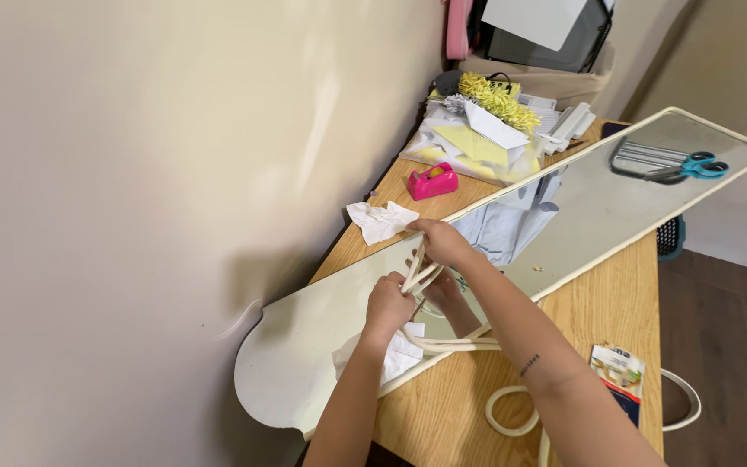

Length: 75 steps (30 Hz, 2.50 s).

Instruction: The person attaches a white cord to the edge of a long mirror lying on a wooden table. They repeatedly pick up small adhesive pads, peel off backing, and press the cord onto the mirror edge, adjusting placement and wiping the surface with a tissue. The cord is gradually secured along the mirror's length.

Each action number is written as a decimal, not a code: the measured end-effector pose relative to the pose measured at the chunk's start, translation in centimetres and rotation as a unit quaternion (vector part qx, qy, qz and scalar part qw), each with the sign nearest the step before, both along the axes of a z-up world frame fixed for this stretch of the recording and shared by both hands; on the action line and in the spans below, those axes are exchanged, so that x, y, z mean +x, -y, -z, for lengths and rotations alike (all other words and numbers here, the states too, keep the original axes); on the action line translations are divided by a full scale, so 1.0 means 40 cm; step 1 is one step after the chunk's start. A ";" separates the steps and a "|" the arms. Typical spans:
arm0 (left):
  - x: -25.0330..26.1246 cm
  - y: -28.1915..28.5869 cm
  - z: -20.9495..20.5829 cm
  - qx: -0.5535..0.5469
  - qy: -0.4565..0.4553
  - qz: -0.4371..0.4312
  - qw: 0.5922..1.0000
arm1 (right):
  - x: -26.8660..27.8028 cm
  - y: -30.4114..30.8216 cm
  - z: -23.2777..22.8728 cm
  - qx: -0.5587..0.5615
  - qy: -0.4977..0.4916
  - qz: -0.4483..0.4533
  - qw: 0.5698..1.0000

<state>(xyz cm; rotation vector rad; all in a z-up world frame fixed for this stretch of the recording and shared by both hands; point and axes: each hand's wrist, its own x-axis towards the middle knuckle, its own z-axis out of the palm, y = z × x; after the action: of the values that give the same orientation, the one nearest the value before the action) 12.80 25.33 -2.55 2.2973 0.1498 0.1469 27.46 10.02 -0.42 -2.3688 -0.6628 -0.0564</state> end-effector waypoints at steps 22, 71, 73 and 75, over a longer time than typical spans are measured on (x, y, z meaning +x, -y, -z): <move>-0.029 -0.055 -0.024 -0.170 -0.003 0.057 0.984 | 0.028 -0.039 0.010 -0.295 0.193 -0.007 0.936; -0.016 -0.058 0.005 -0.156 0.005 0.056 0.986 | -0.056 -0.162 0.073 -0.190 0.093 0.042 0.977; -0.009 -0.059 0.015 -0.172 0.002 0.053 0.984 | -0.059 -0.174 0.070 -0.204 0.082 0.030 0.975; -0.003 -0.060 0.023 -0.192 0.007 0.051 0.980 | -0.062 -0.184 0.068 -0.193 0.095 0.012 0.977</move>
<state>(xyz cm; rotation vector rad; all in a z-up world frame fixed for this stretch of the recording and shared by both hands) 12.67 27.73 -3.48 1.9134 0.0474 0.0725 25.00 17.37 -3.12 -2.7693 -0.7950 -0.1806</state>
